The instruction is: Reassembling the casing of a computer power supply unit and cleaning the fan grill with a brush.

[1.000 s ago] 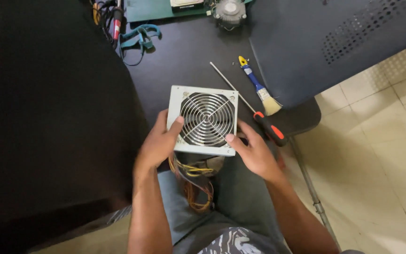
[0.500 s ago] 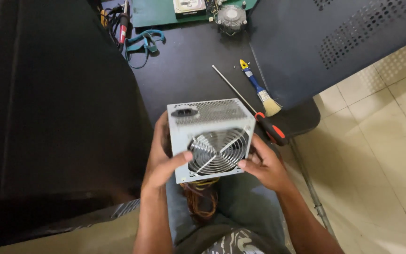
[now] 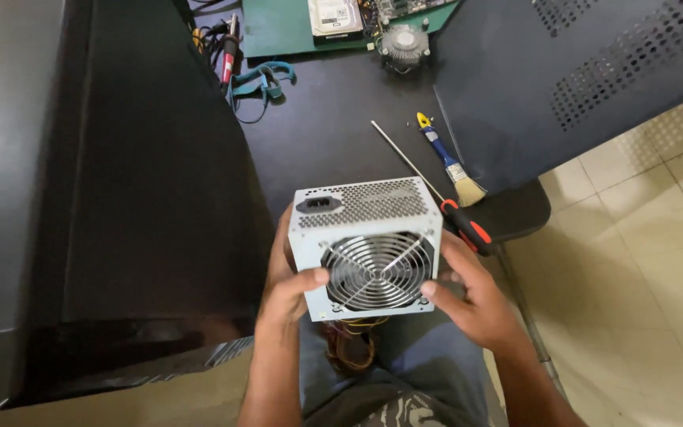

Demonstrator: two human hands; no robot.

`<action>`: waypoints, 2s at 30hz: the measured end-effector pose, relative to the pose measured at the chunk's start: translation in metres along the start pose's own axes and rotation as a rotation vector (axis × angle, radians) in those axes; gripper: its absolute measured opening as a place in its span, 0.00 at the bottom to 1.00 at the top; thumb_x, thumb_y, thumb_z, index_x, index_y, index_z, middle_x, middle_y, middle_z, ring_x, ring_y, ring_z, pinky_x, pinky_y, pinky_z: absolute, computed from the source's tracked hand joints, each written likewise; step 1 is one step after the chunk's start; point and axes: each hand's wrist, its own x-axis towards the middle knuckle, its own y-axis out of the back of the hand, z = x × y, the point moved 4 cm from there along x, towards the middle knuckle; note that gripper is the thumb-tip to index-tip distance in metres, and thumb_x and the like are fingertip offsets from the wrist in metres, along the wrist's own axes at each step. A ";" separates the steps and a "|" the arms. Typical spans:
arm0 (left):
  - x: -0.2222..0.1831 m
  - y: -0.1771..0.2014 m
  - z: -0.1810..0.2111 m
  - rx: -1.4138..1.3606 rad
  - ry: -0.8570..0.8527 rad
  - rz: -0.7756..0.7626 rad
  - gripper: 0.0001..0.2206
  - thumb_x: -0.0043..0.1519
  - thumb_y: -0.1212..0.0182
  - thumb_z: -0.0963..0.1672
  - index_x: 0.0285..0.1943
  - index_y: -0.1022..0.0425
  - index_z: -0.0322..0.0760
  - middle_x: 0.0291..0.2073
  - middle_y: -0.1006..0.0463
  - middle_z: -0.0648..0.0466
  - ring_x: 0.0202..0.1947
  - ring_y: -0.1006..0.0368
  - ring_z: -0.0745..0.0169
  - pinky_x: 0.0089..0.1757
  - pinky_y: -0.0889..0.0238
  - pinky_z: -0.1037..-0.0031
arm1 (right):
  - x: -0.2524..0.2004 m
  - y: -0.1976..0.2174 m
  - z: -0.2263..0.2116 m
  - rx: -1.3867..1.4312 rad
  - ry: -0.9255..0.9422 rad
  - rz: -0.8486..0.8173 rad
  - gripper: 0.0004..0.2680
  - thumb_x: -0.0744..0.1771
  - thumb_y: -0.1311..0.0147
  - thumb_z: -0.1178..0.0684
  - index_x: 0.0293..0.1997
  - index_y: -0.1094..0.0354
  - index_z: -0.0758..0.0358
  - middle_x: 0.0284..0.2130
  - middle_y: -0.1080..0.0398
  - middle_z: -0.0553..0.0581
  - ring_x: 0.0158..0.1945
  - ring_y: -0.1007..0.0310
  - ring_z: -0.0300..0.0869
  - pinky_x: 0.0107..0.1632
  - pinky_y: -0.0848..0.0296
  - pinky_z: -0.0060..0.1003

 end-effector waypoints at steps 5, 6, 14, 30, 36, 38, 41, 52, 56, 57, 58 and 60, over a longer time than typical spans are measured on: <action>0.007 0.021 -0.031 0.035 0.214 0.330 0.51 0.45 0.22 0.43 0.84 0.39 0.35 0.62 0.25 0.36 0.57 0.27 0.44 0.52 0.24 0.54 | 0.022 -0.009 0.025 0.043 0.104 0.099 0.21 0.70 0.41 0.54 0.74 0.35 0.67 0.70 0.32 0.64 0.64 0.27 0.46 0.52 0.17 0.44; 0.009 0.029 -0.037 0.088 0.302 0.406 0.45 0.51 0.25 0.43 0.83 0.37 0.35 0.62 0.26 0.34 0.56 0.27 0.39 0.51 0.24 0.53 | 0.029 -0.010 0.036 0.045 0.145 0.119 0.19 0.72 0.43 0.54 0.72 0.32 0.69 0.66 0.28 0.66 0.63 0.24 0.47 0.53 0.17 0.44; 0.029 0.005 -0.005 0.532 0.575 0.478 0.44 0.59 0.27 0.57 0.82 0.35 0.34 0.80 0.51 0.23 0.81 0.56 0.22 0.71 0.50 0.40 | 0.054 -0.006 0.031 -0.057 -0.022 0.124 0.18 0.73 0.45 0.48 0.72 0.31 0.64 0.57 0.23 0.66 0.62 0.22 0.51 0.65 0.26 0.50; 0.031 0.022 -0.035 0.582 0.364 0.629 0.39 0.64 0.30 0.53 0.81 0.37 0.31 0.71 0.40 0.27 0.74 0.41 0.24 0.69 0.44 0.41 | 0.219 0.079 0.110 -1.015 -0.264 0.092 0.23 0.69 0.41 0.37 0.72 0.34 0.46 0.54 0.22 0.61 0.57 0.19 0.62 0.59 0.22 0.61; 0.029 0.019 -0.030 0.591 0.371 0.634 0.40 0.62 0.28 0.55 0.81 0.37 0.32 0.68 0.37 0.30 0.72 0.38 0.24 0.66 0.39 0.42 | 0.230 0.087 0.162 -1.105 -0.132 0.171 0.17 0.68 0.46 0.53 0.66 0.33 0.48 0.48 0.25 0.62 0.46 0.16 0.65 0.51 0.17 0.60; 0.029 0.023 -0.032 0.590 0.364 0.632 0.40 0.62 0.28 0.54 0.81 0.37 0.31 0.68 0.37 0.29 0.72 0.38 0.23 0.66 0.40 0.41 | 0.226 0.100 0.140 -1.056 -0.132 0.202 0.17 0.68 0.44 0.52 0.66 0.31 0.49 0.47 0.24 0.63 0.48 0.16 0.65 0.52 0.18 0.60; 0.032 0.024 -0.034 0.595 0.356 0.621 0.40 0.61 0.28 0.54 0.80 0.36 0.31 0.67 0.37 0.29 0.71 0.37 0.22 0.65 0.40 0.40 | 0.228 0.110 0.107 -0.865 -0.135 0.215 0.18 0.67 0.42 0.53 0.66 0.28 0.52 0.49 0.21 0.65 0.53 0.19 0.65 0.55 0.20 0.60; 0.035 0.032 -0.033 0.591 0.354 0.591 0.40 0.62 0.28 0.53 0.81 0.38 0.30 0.67 0.37 0.28 0.70 0.36 0.22 0.65 0.38 0.41 | 0.279 0.075 0.098 -0.717 -0.192 -0.018 0.08 0.68 0.39 0.54 0.52 0.17 0.55 0.47 0.16 0.65 0.58 0.20 0.63 0.61 0.23 0.59; 0.040 0.032 -0.036 0.593 0.354 0.569 0.40 0.62 0.27 0.52 0.80 0.36 0.29 0.66 0.36 0.28 0.70 0.36 0.21 0.65 0.38 0.40 | 0.291 0.101 0.120 -0.850 -0.167 0.060 0.07 0.69 0.37 0.53 0.51 0.16 0.51 0.45 0.16 0.61 0.56 0.18 0.59 0.58 0.20 0.54; 0.043 0.030 -0.036 0.592 0.344 0.562 0.39 0.62 0.27 0.52 0.79 0.35 0.28 0.66 0.36 0.27 0.70 0.36 0.19 0.64 0.38 0.39 | 0.294 0.103 0.126 -0.884 -0.165 0.036 0.08 0.69 0.37 0.52 0.51 0.16 0.50 0.45 0.16 0.61 0.56 0.18 0.58 0.59 0.20 0.54; 0.044 0.028 -0.035 0.590 0.346 0.557 0.39 0.62 0.27 0.52 0.79 0.35 0.28 0.66 0.36 0.27 0.70 0.36 0.19 0.64 0.38 0.39 | 0.290 0.098 0.129 -0.886 -0.169 0.040 0.08 0.69 0.37 0.52 0.51 0.16 0.50 0.45 0.16 0.61 0.56 0.18 0.58 0.59 0.20 0.54; 0.046 0.024 -0.032 0.556 0.333 0.553 0.40 0.61 0.25 0.52 0.79 0.34 0.27 0.65 0.36 0.27 0.69 0.35 0.20 0.64 0.38 0.40 | 0.288 0.085 0.130 -0.944 -0.085 0.026 0.07 0.69 0.36 0.51 0.49 0.15 0.53 0.45 0.16 0.61 0.51 0.16 0.60 0.55 0.18 0.54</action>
